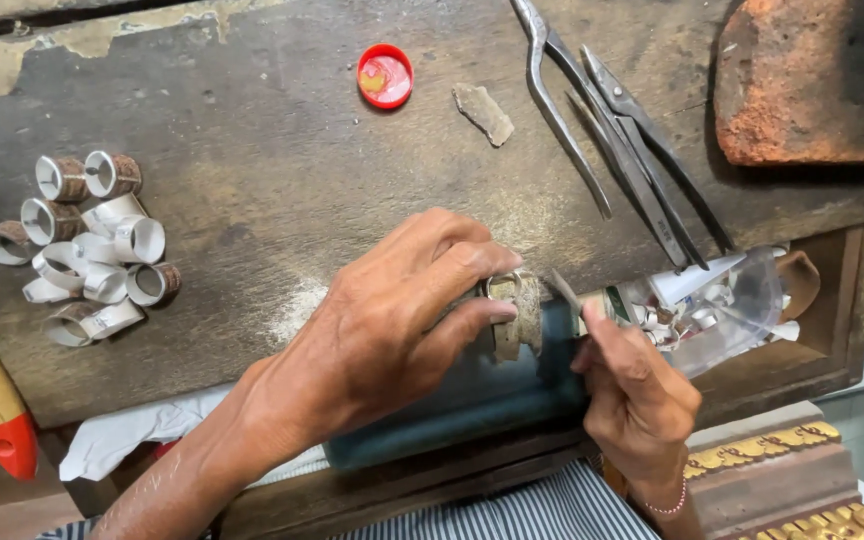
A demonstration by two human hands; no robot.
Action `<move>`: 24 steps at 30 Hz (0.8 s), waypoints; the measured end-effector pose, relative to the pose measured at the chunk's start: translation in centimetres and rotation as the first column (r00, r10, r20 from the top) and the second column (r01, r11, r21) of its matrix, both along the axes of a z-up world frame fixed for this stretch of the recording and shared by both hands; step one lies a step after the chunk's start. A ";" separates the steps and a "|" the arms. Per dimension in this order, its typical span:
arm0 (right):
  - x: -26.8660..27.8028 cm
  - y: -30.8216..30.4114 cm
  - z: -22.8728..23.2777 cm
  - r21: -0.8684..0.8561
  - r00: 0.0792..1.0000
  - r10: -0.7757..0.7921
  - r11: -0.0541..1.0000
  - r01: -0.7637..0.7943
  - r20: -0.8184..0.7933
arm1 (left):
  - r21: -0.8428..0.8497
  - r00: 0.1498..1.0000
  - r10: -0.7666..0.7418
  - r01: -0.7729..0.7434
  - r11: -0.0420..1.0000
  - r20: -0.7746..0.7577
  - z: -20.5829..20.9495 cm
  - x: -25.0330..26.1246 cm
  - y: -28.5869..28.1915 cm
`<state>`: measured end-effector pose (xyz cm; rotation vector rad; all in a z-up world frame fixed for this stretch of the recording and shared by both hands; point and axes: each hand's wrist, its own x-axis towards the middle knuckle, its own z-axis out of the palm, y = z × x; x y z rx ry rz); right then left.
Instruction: Using a small metal file to smooth the edges and surfaces of jewelry rings at a workbench.
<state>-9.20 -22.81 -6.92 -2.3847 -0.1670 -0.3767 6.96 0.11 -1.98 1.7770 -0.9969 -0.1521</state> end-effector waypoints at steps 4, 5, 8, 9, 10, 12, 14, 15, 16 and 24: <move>-0.4 0.3 0.6 0.052 0.997 -0.038 0.998 0.034 0.073 | -0.009 1.000 0.004 -0.004 1.000 0.001 0.0 -0.1 0.1; -0.4 0.3 0.8 0.041 0.996 -0.033 0.999 0.030 0.084 | 0.000 1.000 0.007 -0.007 1.000 0.000 0.1 0.0 0.2; 0.2 0.0 1.6 -0.066 0.994 0.079 0.995 -0.074 0.078 | 0.002 0.999 0.002 -0.002 1.000 -0.038 0.3 0.0 0.2; 0.5 0.1 2.1 -0.068 0.994 0.080 0.995 -0.075 0.079 | -0.001 0.999 0.003 -0.003 1.000 -0.037 0.3 -0.1 0.2; 0.8 0.2 2.6 -0.120 0.992 0.111 0.987 -0.104 0.055 | -0.010 0.999 0.006 -0.007 1.000 -0.038 0.3 -0.1 0.2; 1.2 0.3 3.4 -0.173 0.989 0.143 0.975 -0.136 0.029 | -0.021 0.999 0.012 -0.012 1.000 -0.038 0.4 -0.2 0.1; 1.5 0.3 4.2 -0.281 0.989 0.151 0.949 -0.143 0.004 | -0.067 1.000 0.014 -0.015 0.998 -0.010 0.5 -0.3 0.1; 1.6 0.3 4.4 -0.283 0.988 0.154 0.948 -0.146 0.004 | -0.069 1.000 0.017 -0.018 0.997 -0.010 0.5 -0.3 0.1; 1.6 0.3 4.6 -0.310 0.987 0.162 0.938 -0.153 0.002 | -0.082 1.000 0.016 -0.017 0.996 -0.014 0.4 -0.3 0.1; 2.2 0.0 5.8 -0.347 0.979 0.202 0.916 -0.203 -0.040 | -0.077 0.992 -0.097 0.091 0.993 -0.079 0.2 0.6 0.3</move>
